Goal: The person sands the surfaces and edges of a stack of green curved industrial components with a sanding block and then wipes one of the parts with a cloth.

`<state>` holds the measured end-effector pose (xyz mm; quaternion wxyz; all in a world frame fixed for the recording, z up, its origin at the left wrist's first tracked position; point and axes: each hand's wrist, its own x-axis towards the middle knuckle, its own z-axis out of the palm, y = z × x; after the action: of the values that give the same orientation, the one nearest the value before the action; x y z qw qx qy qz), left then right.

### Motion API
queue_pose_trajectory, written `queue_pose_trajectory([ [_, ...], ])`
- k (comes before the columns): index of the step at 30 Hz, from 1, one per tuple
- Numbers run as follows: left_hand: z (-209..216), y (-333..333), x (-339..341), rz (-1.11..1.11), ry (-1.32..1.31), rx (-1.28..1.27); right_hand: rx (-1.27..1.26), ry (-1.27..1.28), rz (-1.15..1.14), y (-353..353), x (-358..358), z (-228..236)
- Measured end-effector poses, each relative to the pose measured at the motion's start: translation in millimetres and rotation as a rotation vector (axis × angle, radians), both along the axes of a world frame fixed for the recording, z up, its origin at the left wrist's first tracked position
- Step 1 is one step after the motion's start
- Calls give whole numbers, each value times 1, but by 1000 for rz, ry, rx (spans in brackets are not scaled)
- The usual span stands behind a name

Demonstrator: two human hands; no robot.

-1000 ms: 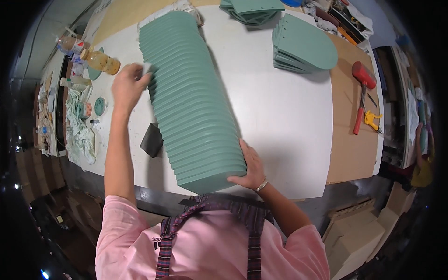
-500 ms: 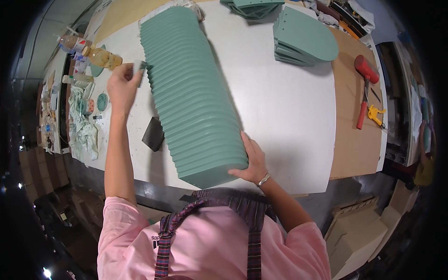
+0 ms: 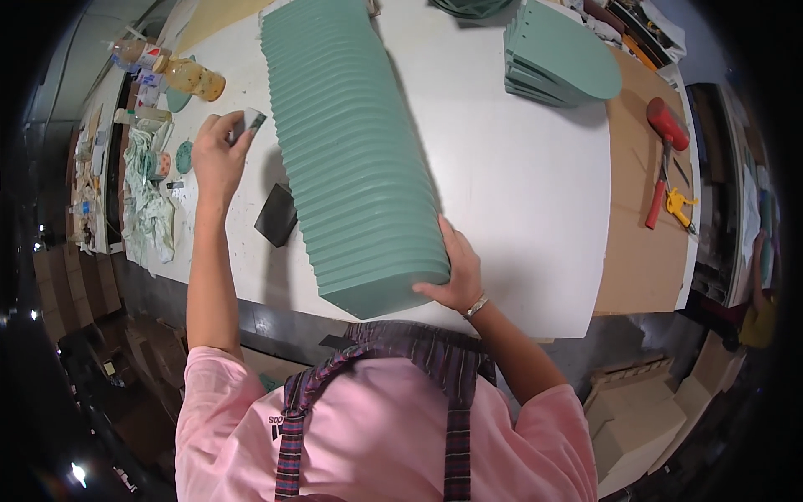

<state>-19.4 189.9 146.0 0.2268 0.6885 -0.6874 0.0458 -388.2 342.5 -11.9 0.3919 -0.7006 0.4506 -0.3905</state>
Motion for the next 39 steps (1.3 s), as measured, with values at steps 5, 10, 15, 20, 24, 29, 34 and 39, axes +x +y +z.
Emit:
queue_pose_trajectory([
  [5, 8, 15, -20, -250, 101, 69, -87, 29, -9, 1, 0, -2],
  [10, 9, 39, -16, -178, 99, 68, -72, 15, 1, -1, -1, -2],
  [15, 12, 60, -42, -289, 249, 213, -64, 32, -9, 3, -2, -3],
  [20, 5, 51, -78, -360, 165, 86, -18, 14, -5, 0, 1, 3],
  [24, 10, 55, -57, -390, 126, 156, -7, -4, -10, 2, 0, -2],
  [29, 20, 82, -24, -222, 105, 220, 15, 3, -29, 3, 1, 1],
  [34, 26, 97, -80, -536, 112, 240, -8, -22, -28, 0, 2, 1],
  [39, 28, 133, -44, -288, 93, 295, -18, 10, -44, 3, 2, 1],
])
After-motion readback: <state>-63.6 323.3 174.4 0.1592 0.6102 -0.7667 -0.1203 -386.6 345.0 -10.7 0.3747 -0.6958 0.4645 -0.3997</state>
